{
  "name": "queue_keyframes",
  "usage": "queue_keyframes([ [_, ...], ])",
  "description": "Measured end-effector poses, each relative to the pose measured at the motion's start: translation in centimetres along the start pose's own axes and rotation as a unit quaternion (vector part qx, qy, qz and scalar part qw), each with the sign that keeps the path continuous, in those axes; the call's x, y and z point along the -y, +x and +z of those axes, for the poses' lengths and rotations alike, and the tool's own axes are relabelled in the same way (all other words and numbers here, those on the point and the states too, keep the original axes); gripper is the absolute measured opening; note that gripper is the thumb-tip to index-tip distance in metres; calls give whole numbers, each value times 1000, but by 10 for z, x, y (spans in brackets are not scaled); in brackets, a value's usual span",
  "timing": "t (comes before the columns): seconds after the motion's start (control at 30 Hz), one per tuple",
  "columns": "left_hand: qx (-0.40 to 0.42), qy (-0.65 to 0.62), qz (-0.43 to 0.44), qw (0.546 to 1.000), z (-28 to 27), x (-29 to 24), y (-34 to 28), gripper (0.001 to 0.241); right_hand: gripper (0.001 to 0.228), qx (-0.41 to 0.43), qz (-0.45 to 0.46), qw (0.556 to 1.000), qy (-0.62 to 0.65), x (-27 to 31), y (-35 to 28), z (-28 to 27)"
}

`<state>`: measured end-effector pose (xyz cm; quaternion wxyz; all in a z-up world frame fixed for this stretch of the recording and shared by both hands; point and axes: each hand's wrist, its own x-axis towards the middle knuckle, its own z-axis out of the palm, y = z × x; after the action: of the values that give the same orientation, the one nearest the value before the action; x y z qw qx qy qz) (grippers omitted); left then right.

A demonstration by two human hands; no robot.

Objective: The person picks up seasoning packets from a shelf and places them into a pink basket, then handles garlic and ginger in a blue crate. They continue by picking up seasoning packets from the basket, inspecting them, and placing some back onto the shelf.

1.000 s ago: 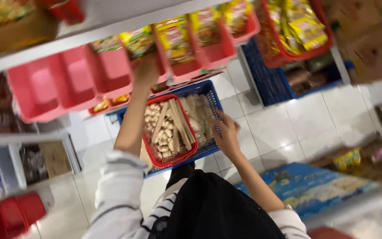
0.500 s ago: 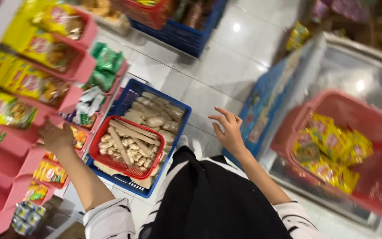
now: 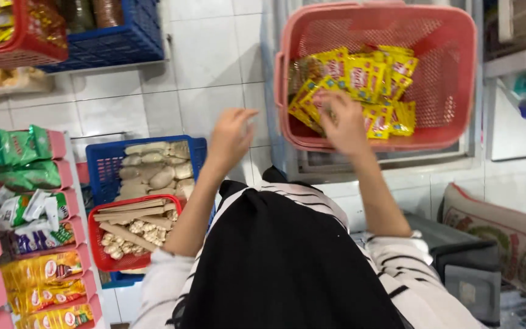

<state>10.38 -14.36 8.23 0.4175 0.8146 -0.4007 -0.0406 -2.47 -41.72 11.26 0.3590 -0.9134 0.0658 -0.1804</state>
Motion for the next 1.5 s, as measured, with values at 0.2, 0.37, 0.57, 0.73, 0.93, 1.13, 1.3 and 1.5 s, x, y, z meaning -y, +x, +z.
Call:
queue_keyframes([
  [0.2,120,22,115,986,138,-36,85,32,40,299,106,935,-160,-153,41,-31],
  [0.37,255,163,-54,952,236,17,111,35,54,443,178,853,-213,-233,47,20],
  [0.57,305,192,-130,924,246,43,102,48,72,390,175,886,-181,-238,48,46],
  [0.73,191,127,-153,961,232,25,111,70,42,448,126,875,-132,-220,63,26],
  [0.93,0,-123,-84,989,193,-15,122,104,31,187,171,943,215,-187,72,-55],
  [1.13,91,-494,-167,848,154,-29,98,78,29,64,167,935,307,-103,34,-67],
  [1.3,31,-727,-261,635,130,-16,47,49,31,-49,107,933,339,-22,33,-22],
  [1.5,-104,-677,-275,675,77,13,-16,47,27,-30,-252,954,158,100,30,61],
])
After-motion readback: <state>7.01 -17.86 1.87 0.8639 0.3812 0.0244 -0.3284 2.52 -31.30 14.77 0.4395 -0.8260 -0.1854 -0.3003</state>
